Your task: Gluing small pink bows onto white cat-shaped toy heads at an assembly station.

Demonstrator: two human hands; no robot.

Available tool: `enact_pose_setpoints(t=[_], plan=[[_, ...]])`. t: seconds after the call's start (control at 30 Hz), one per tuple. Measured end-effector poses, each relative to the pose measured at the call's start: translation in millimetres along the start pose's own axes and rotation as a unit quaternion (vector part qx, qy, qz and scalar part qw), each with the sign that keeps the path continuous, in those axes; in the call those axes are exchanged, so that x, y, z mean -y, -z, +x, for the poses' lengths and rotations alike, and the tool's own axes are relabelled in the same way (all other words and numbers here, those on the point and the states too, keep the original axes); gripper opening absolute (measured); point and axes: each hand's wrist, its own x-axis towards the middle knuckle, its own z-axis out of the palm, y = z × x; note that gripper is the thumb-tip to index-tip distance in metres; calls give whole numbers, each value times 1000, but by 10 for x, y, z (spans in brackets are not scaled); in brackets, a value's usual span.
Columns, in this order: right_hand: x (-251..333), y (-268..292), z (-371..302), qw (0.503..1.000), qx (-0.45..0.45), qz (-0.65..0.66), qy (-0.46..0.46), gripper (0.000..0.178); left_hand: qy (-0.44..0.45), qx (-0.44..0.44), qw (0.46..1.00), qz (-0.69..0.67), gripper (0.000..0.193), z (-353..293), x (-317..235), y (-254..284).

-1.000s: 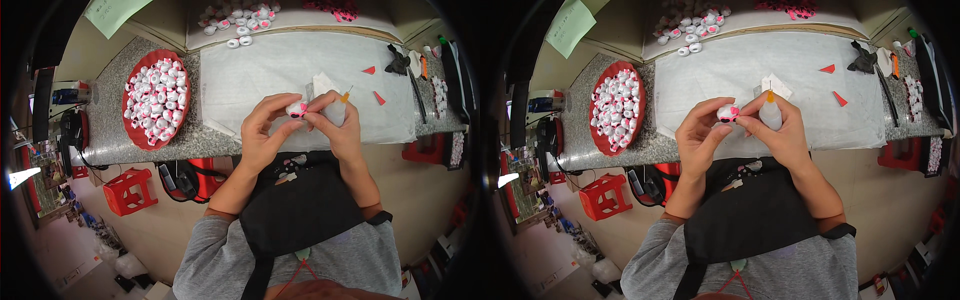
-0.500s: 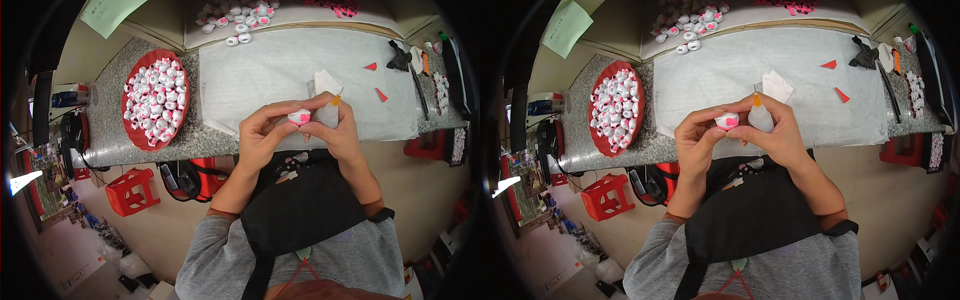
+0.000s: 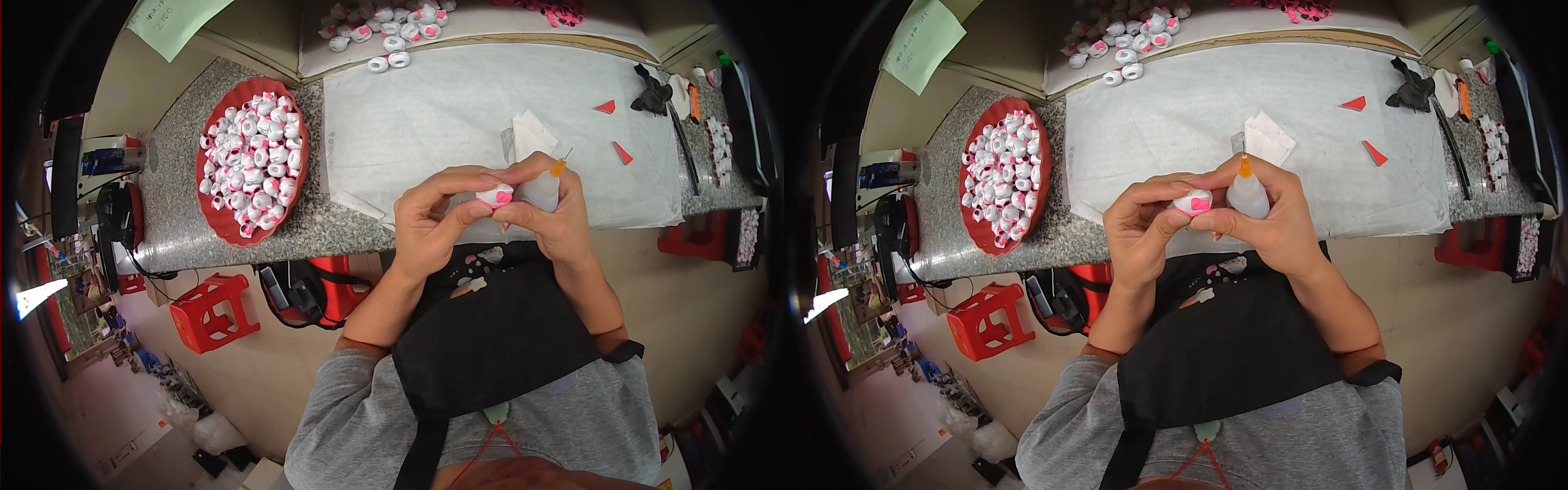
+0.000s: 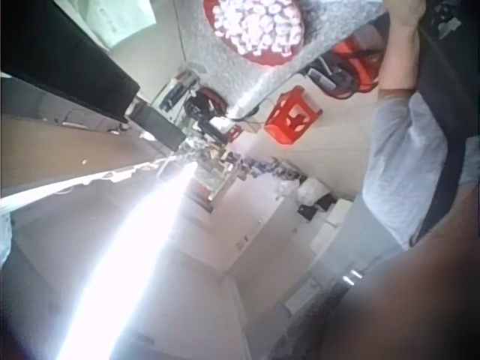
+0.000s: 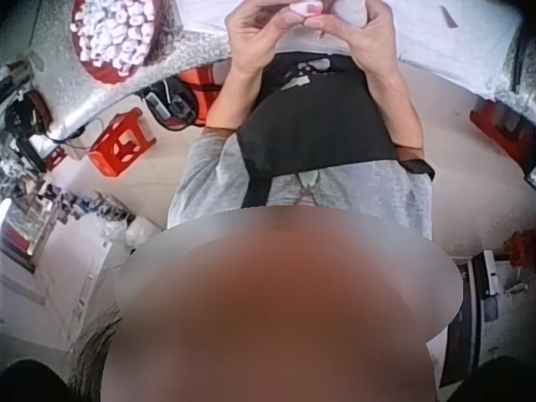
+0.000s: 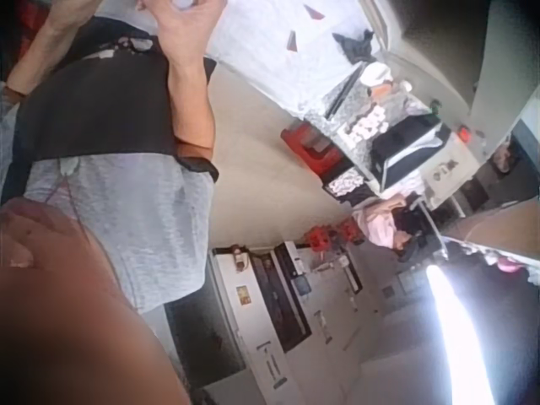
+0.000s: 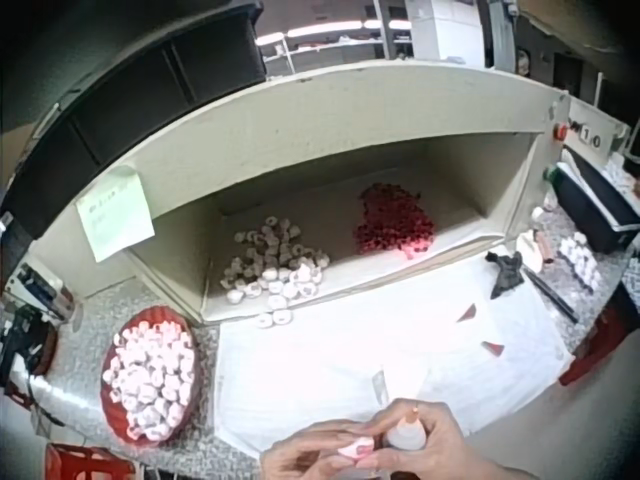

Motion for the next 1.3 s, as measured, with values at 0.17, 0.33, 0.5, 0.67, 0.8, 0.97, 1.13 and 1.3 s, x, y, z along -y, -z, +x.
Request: enact_pose_setpoints(t=[0.17,0.33,0.5,0.67,0.8,0.97,1.13,1.3], plan=[[8,11,1,1000,4,-4,-28,24,16,-9,1000,-14,17,-6,-4,-1],[-14,32,32,998,3,1,-58,25,57,-28,997,-48,21,-1,15,5],[31,90,77,994,24,20,-108,26,96,-52,991,-78,23,-3,64,40],[78,351,224,805,-71,-568,156,20,108,-118,981,-110,25,5,133,103],[4,432,255,759,-78,-642,70,14,101,-134,977,-129,25,13,123,100],[65,299,150,893,-82,-420,137,9,108,-135,975,-139,25,21,147,110],[79,-64,105,907,-24,-360,218,14,122,-132,973,-142,24,-9,148,92],[-21,-23,142,827,6,-461,322,20,114,-148,976,-110,22,-33,129,46]])
